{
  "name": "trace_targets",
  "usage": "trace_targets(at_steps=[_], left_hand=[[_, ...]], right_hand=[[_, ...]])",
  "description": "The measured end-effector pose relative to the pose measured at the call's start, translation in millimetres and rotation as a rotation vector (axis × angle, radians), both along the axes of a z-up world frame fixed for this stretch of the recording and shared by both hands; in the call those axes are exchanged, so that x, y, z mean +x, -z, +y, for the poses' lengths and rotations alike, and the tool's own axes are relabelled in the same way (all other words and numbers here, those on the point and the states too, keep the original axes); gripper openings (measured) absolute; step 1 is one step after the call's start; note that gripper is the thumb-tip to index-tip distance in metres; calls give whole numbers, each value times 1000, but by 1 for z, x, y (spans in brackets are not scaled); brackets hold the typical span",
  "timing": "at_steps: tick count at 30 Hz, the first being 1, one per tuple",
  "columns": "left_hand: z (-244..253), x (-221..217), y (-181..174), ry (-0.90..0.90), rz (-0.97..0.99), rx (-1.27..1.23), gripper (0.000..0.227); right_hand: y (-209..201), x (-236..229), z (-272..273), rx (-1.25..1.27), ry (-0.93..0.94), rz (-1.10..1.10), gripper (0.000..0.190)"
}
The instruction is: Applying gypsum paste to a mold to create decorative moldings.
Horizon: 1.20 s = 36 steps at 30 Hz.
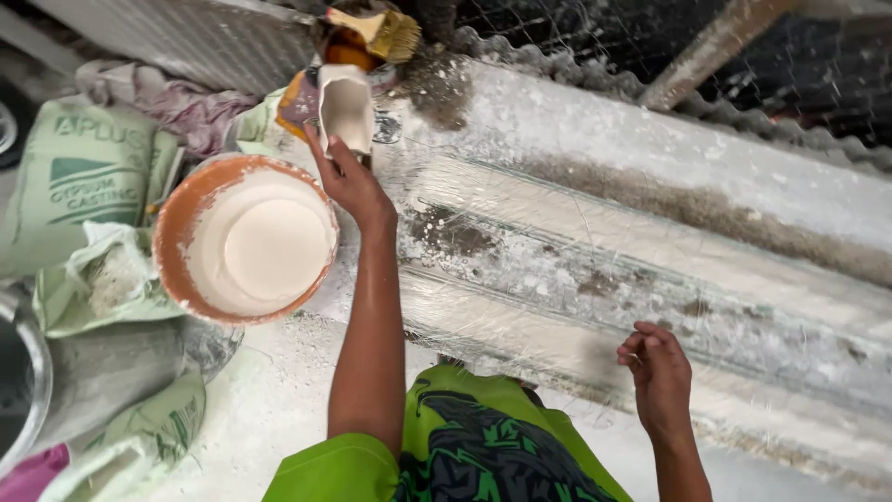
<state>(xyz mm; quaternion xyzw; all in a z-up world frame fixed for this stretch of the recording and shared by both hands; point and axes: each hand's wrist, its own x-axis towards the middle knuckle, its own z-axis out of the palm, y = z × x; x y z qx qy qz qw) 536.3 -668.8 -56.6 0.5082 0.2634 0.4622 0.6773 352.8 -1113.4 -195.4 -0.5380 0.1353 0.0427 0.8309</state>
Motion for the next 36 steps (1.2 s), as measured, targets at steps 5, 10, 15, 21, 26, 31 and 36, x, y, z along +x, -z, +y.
trace_targets(at_steps=[5, 10, 15, 21, 26, 31, 36], left_hand=[[14, -46, -50, 392, -286, -155, 55], [63, -111, -65, 510, -209, -241, 56], [112, -152, -62, 64, 754, 438, 51], [136, -160, -19, -54, 1030, 1503, 53], [161, -148, 44, 120, 1326, 1541, 34], [192, -139, 68, 222, 1542, 1168, 41], [204, -141, 41, 419, 938, -184, 32]], right_hand=[[0, 68, 23, -46, -166, -116, 26], [-19, 86, 73, 43, -382, -146, 24], [-20, 77, 102, -5, -495, -115, 25], [0, 67, 100, -24, -489, -72, 25], [-2, 60, 89, -66, -412, -61, 25], [5, 48, 78, -47, -352, -59, 25], [13, 44, 70, 64, -306, -37, 25]])
